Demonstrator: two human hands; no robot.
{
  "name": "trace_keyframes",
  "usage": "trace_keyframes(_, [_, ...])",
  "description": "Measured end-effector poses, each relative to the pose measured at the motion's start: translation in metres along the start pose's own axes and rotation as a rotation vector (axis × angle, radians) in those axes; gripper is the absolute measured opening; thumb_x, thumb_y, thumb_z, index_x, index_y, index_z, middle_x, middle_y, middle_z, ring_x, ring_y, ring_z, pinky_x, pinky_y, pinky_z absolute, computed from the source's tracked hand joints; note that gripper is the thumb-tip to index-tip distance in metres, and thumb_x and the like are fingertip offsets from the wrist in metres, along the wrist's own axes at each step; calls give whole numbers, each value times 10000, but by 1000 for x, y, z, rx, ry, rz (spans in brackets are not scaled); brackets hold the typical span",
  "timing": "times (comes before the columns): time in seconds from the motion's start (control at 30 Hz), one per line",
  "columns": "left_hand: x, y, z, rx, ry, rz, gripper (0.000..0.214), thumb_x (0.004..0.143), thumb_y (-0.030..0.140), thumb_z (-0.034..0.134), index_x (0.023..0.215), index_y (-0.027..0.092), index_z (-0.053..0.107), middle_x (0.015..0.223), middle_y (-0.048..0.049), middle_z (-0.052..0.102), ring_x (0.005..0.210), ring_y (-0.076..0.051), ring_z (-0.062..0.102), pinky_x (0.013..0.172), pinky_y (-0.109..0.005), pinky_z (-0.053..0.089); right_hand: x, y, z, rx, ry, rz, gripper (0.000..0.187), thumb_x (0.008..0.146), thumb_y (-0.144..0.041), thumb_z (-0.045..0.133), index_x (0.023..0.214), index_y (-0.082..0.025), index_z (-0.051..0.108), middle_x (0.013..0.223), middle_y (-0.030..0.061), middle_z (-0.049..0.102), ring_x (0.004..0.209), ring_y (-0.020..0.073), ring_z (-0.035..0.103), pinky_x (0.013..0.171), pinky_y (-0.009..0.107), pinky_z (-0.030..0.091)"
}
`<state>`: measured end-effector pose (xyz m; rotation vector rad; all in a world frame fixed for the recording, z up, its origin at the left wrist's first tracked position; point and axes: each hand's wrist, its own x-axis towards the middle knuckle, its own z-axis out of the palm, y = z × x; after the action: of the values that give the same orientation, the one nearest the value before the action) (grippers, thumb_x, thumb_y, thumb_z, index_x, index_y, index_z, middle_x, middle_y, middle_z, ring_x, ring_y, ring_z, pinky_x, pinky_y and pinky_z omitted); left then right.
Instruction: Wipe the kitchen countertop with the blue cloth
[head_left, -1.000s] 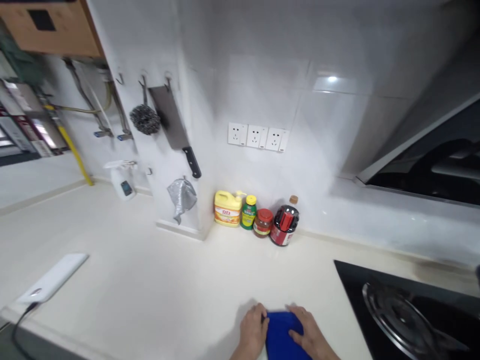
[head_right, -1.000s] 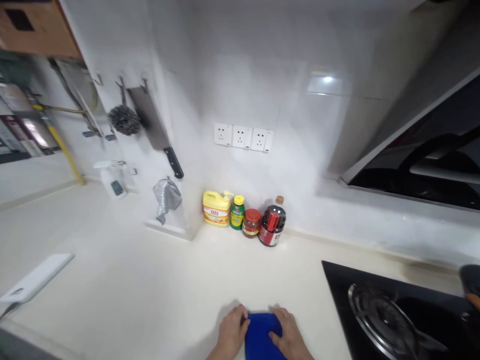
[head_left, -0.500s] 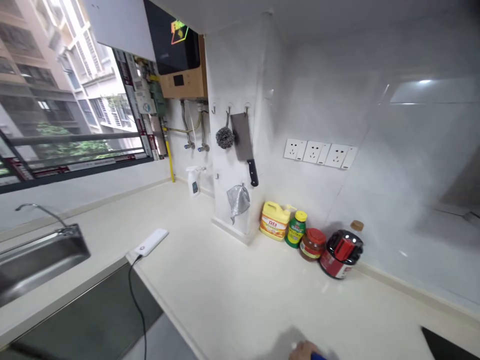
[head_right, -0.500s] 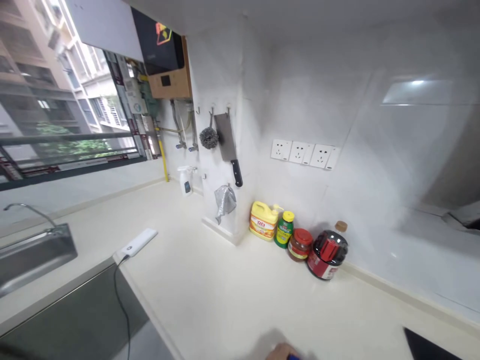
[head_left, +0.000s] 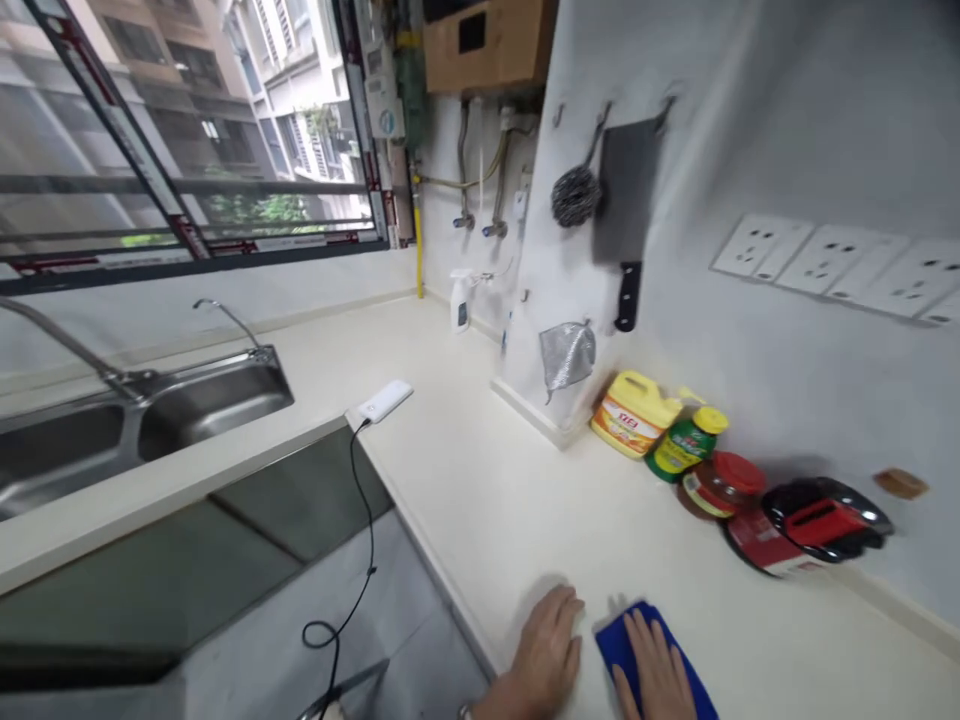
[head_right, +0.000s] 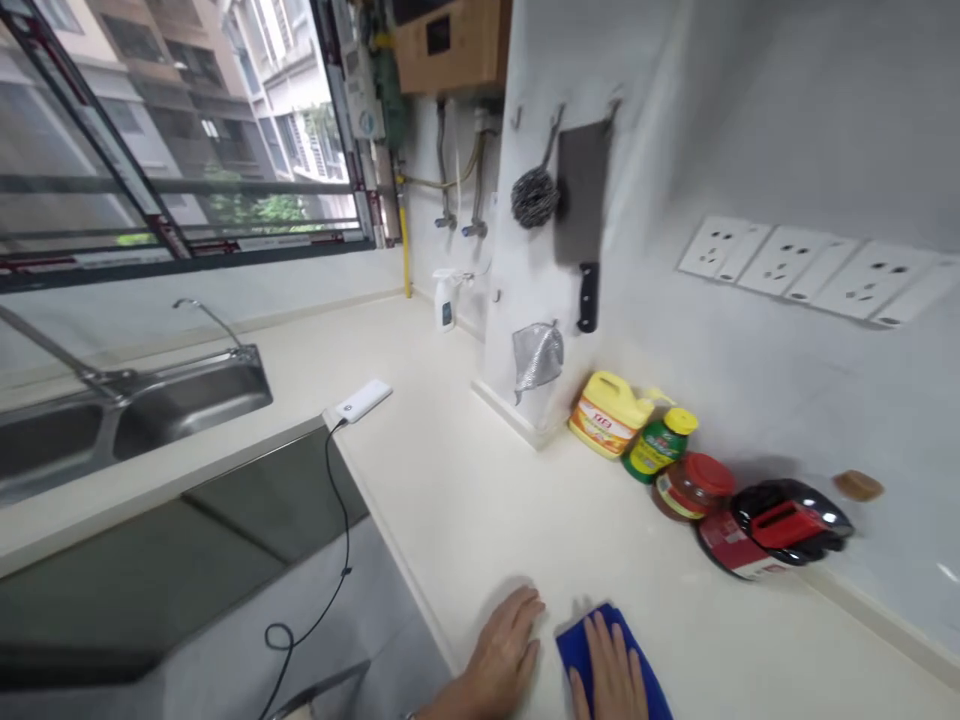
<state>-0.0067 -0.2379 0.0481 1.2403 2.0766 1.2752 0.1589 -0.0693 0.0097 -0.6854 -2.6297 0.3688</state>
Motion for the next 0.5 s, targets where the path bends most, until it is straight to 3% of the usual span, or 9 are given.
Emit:
trace_keyframes(0.1, [-54,-30,-18,19,26,24,472,949,166,402,1404,226,514,1535,-157,526,1502,-255,397,1251,-534,375,2,-21,22,-107,-41,-29,583,958,-426,410,1487,-220,544,1531,125,544,1496,406,382,1182,676,317])
trace_keyframes(0.23, [-99,-51,-34,43,59,42,439,963,147,400,1361,257,550,1483,-144,585,1477,-236,440,1198,-476,451,11,-27,20,-87,-44,-16,624,958,-424,406,1541,-210,468,1591,133,467,1540,402,289,1200,696,253])
trace_keyframes(0.37, [-103,-51,-43,78,125,55,435,948,149,438,1348,264,566,1433,-152,624,1417,-235,517,1155,-442,491,29,-22,16,-35,-40,-42,634,960,-442,395,1546,-212,460,1588,132,471,1536,411,294,1186,713,253])
trace_keyframes(0.5, [-87,-44,-61,103,183,64,360,949,172,429,1212,273,654,1265,-115,719,1240,-187,654,1057,-342,555,47,-17,34,43,-10,-36,629,941,-478,438,1529,-263,490,1559,122,510,1514,434,332,1159,730,278])
